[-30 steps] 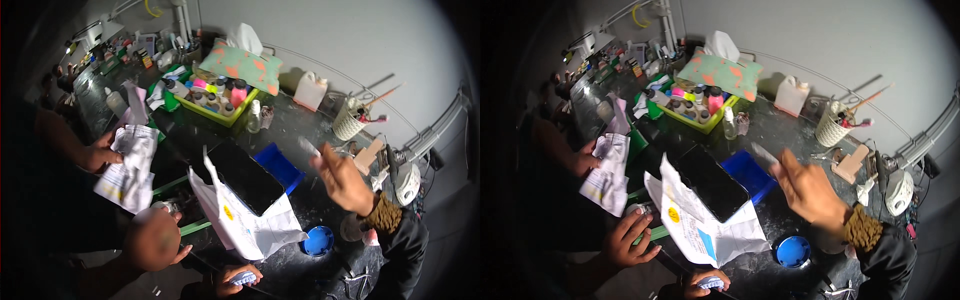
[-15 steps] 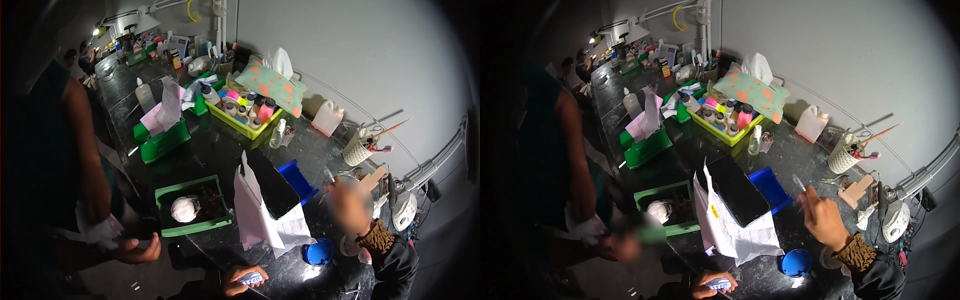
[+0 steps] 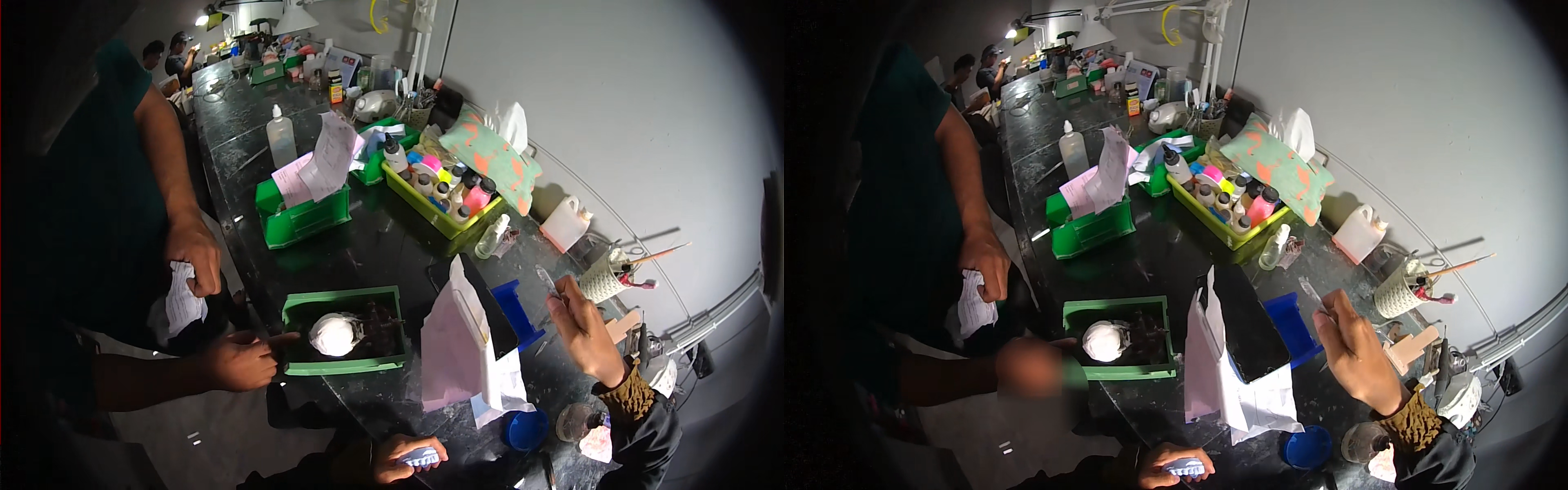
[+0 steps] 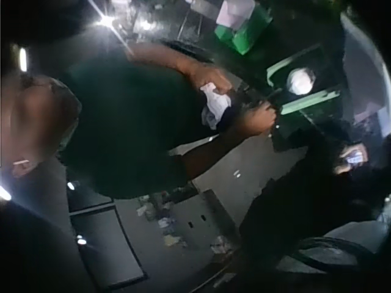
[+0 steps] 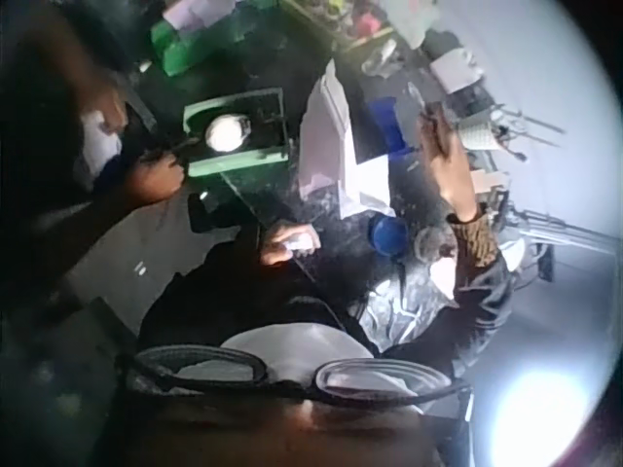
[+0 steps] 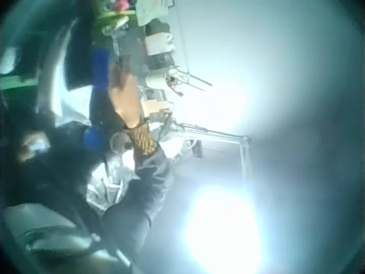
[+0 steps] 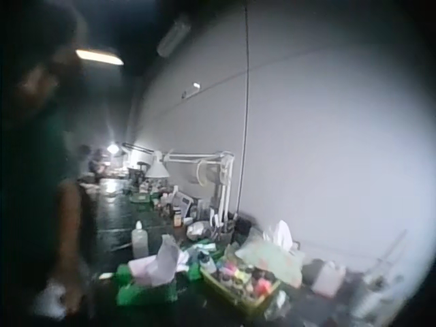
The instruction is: The person holds a dental model and uses a tool to fit a metal wire around the base of the teeth, bending the wire by hand and checking its position against the plaster surface.
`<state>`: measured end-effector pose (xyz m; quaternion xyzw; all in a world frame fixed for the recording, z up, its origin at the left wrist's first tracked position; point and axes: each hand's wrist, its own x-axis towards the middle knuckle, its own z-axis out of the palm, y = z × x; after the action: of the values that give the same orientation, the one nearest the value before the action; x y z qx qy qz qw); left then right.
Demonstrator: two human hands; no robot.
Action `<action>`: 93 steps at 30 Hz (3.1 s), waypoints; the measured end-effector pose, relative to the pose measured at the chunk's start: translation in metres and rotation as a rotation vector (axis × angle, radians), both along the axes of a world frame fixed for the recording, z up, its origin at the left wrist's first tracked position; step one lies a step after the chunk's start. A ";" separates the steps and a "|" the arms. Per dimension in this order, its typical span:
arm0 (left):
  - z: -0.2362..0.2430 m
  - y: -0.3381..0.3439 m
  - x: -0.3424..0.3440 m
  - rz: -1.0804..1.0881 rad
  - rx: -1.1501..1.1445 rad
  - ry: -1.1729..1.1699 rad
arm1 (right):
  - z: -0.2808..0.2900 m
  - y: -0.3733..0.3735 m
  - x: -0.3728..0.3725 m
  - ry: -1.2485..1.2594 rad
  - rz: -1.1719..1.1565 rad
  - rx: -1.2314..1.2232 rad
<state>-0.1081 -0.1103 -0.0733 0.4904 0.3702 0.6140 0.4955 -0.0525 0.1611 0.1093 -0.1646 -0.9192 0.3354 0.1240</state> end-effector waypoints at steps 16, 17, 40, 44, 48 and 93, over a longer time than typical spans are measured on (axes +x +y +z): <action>0.009 -0.010 -0.008 -0.089 -0.080 -0.037 | 0.047 -0.009 -0.103 -0.399 0.332 0.466; 0.008 -0.013 -0.008 -0.083 -0.096 -0.030 | 0.040 -0.008 -0.120 -0.447 0.350 0.486; 0.025 0.002 0.000 -0.070 -0.317 -0.064 | -0.044 0.059 0.034 -0.276 0.186 0.159; 0.016 -0.004 0.003 0.025 -0.285 -0.072 | -0.038 0.055 0.009 -0.317 0.216 0.097; 0.015 -0.005 0.005 0.037 -0.288 -0.074 | -0.050 0.059 -0.010 -0.213 0.210 0.169; -0.002 0.003 0.004 -0.135 -0.193 -0.088 | -0.031 0.073 -0.020 -0.035 0.301 0.524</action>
<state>-0.1040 -0.1078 -0.0748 0.4367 0.3715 0.5619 0.5963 -0.0722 0.2340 0.0788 0.0054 -0.9905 0.0987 0.0952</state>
